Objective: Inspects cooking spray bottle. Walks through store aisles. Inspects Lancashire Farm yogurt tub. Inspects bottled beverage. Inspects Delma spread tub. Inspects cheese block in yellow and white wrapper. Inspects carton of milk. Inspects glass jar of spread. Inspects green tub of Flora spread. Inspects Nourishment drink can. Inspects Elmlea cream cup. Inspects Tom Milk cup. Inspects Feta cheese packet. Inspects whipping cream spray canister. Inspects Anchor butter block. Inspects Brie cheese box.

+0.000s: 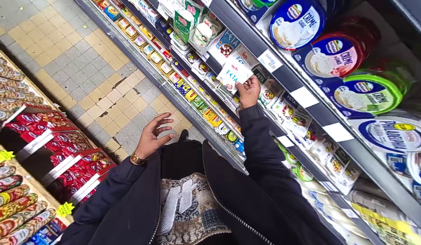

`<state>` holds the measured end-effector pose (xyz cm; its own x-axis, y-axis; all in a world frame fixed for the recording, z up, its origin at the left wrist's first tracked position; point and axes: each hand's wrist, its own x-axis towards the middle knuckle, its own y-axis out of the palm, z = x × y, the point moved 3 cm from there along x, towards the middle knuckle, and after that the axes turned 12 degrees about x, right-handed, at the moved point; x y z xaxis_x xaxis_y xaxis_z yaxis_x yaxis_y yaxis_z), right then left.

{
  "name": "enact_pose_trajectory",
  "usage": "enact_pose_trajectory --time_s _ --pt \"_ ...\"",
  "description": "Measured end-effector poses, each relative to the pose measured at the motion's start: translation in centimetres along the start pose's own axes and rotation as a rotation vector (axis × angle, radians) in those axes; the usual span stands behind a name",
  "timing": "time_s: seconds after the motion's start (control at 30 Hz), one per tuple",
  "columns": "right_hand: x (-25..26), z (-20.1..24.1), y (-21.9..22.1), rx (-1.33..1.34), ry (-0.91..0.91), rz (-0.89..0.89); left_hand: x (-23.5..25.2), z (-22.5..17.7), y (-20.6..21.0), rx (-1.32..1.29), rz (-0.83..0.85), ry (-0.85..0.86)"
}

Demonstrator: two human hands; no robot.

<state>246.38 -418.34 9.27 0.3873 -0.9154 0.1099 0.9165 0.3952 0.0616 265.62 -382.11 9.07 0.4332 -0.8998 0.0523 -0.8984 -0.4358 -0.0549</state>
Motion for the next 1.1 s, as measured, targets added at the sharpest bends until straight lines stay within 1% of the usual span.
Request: enact_pose_trajectory --time_s 0.1,0.23,0.37,0.53,0.67,0.77,0.83,0.93,1.0,1.1 --pt "3.2 -0.7 -0.9 -0.055 -0.067 -0.088 0.2 0.1 -0.2 0.005 -0.028 -0.008" --pt "4.9 -1.1 -1.0 -0.146 -0.089 -0.188 0.7 0.2 -0.4 0.0 -0.036 0.006" --pt "5.4 -2.2 -1.1 -0.296 -0.099 -0.206 1.4 0.0 -0.5 0.014 -0.037 0.008" --pt "5.1 -2.7 -0.5 -0.4 -0.078 -0.21 2.0 0.0 -1.0 0.01 -0.024 -0.001" --pt "5.1 -3.3 -0.4 -0.533 -0.109 -0.246 2.7 -0.1 -1.8 0.002 0.02 0.0" --pt "4.8 -2.8 -0.3 -0.619 -0.073 -0.263 3.2 -0.1 -2.7 -0.012 0.068 0.011" --pt "4.0 -2.2 -0.1 -0.616 -0.072 -0.296 3.5 -0.3 -3.5 -0.016 0.105 0.021" --pt "1.3 -0.9 0.0 -0.516 -0.072 -0.318 3.8 -0.6 -4.9 0.002 0.156 0.042" --pt "-1.4 0.3 0.6 -0.475 -0.091 -0.32 4.1 -0.9 -5.9 0.0 0.185 0.064" --pt "-7.4 1.8 2.8 -0.358 -0.11 -0.285 3.8 -1.8 -7.4 -0.016 0.219 0.093"
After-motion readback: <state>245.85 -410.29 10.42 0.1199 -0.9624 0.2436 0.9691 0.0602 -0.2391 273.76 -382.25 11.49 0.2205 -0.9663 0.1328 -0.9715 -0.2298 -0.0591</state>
